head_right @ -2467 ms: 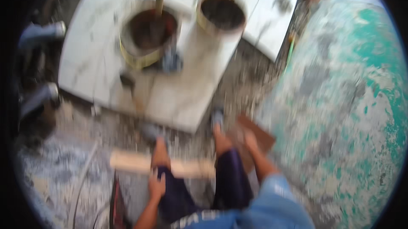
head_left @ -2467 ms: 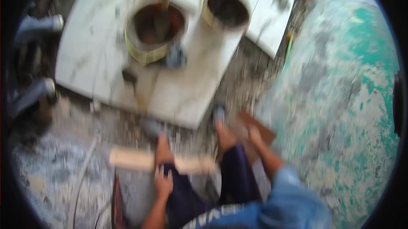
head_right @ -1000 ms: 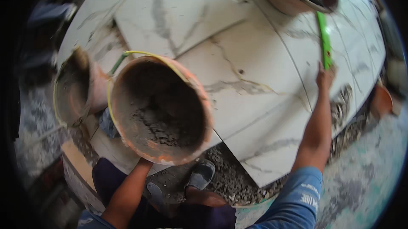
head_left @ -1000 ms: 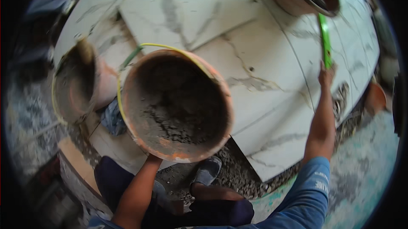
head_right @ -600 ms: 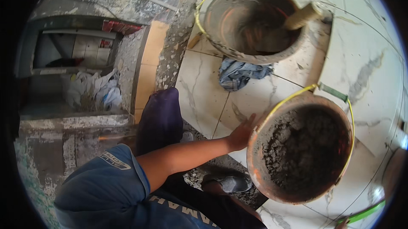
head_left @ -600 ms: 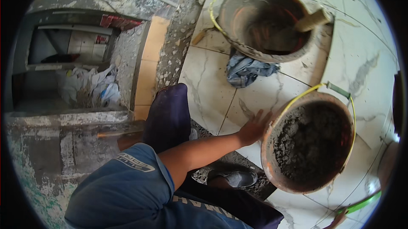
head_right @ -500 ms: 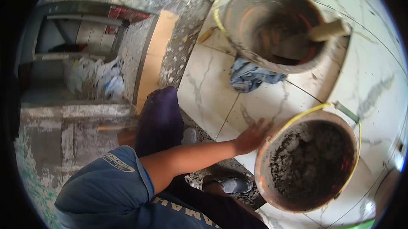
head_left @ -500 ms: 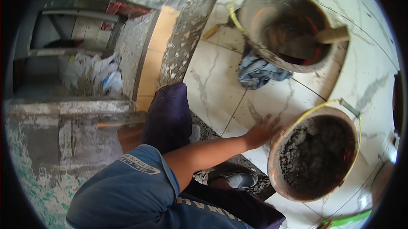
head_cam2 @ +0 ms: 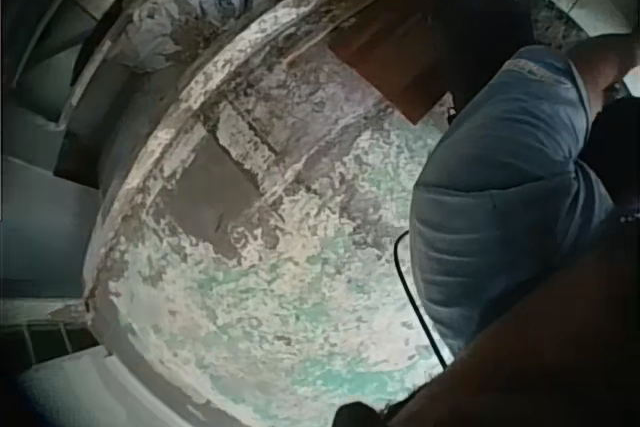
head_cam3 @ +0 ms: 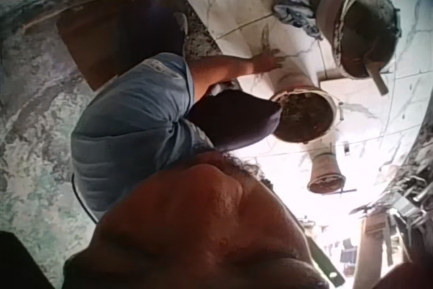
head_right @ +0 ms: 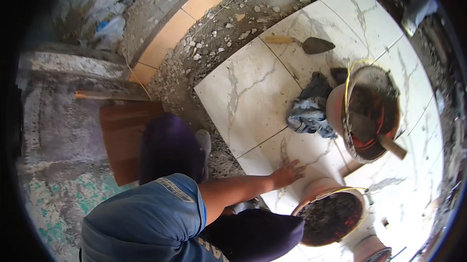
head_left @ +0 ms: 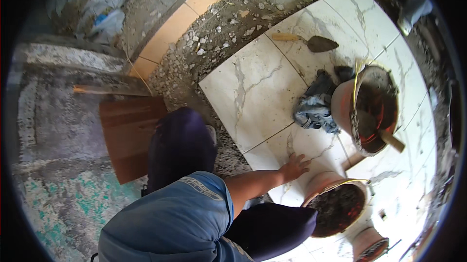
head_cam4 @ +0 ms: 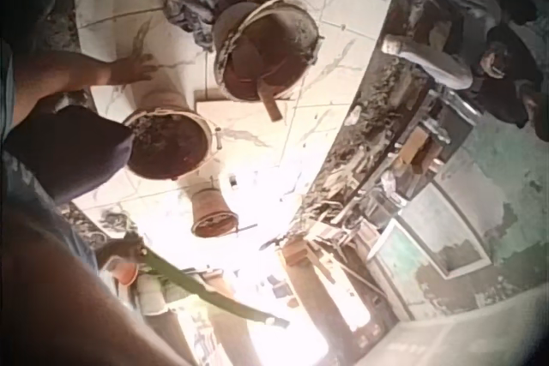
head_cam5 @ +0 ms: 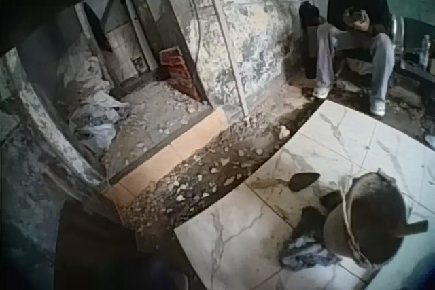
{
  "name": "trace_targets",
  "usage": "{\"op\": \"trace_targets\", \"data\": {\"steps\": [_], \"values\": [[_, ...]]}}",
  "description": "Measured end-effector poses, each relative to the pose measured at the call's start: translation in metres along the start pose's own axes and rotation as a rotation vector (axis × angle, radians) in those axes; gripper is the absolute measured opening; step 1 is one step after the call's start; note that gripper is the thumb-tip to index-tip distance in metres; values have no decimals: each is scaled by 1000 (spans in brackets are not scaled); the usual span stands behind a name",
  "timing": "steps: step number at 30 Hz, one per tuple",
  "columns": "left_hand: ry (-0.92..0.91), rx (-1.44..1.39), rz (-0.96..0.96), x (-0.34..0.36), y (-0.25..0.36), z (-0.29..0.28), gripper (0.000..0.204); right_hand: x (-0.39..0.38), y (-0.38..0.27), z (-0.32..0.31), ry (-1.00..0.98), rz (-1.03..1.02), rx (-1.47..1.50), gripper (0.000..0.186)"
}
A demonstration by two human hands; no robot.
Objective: Applying mortar and laying tiles on a floor, then leveling them with a mallet and level.
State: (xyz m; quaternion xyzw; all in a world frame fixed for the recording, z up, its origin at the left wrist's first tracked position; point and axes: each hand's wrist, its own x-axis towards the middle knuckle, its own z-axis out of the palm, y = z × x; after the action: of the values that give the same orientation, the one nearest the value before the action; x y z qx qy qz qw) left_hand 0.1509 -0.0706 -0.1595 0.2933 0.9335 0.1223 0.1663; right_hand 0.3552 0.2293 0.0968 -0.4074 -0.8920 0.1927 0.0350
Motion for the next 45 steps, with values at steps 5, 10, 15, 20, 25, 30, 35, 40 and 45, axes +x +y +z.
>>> {"op": "trace_targets", "data": {"steps": [5, 10, 15, 20, 25, 30, 35, 40, 45], "values": [[-412, -317, 4, 9, -21, -45, 48, -18, -174, -45, 127, -457, 130, 87], [-301, -437, 291, 5, -148, -171, 22, -26, -342, 5, -716, -556, 176, 50], [32, -1870, -154, -109, -274, -282, 49, -76, -446, 127, -1471, -445, 553, 54], [657, -2439, 9, -207, -301, -323, 78, -138, -471, 226, -1563, -406, 611, 51], [1040, -2062, -106, -216, -321, -278, 69, -160, -449, 288, -1577, -555, 348, 65], [1191, -1773, -605, -196, -316, -203, 60, -186, -421, 328, -1169, -847, 195, 61], [1069, -1401, -937, -180, -299, -120, 72, -199, -390, 372, -838, -1016, -46, 36], [851, -999, -1073, -201, -313, -76, 88, -206, -380, 413, -827, -1152, -56, 33], [819, -999, -1100, -228, -314, -64, 84, -220, -402, 440, -806, -1241, -92, 33]]}}
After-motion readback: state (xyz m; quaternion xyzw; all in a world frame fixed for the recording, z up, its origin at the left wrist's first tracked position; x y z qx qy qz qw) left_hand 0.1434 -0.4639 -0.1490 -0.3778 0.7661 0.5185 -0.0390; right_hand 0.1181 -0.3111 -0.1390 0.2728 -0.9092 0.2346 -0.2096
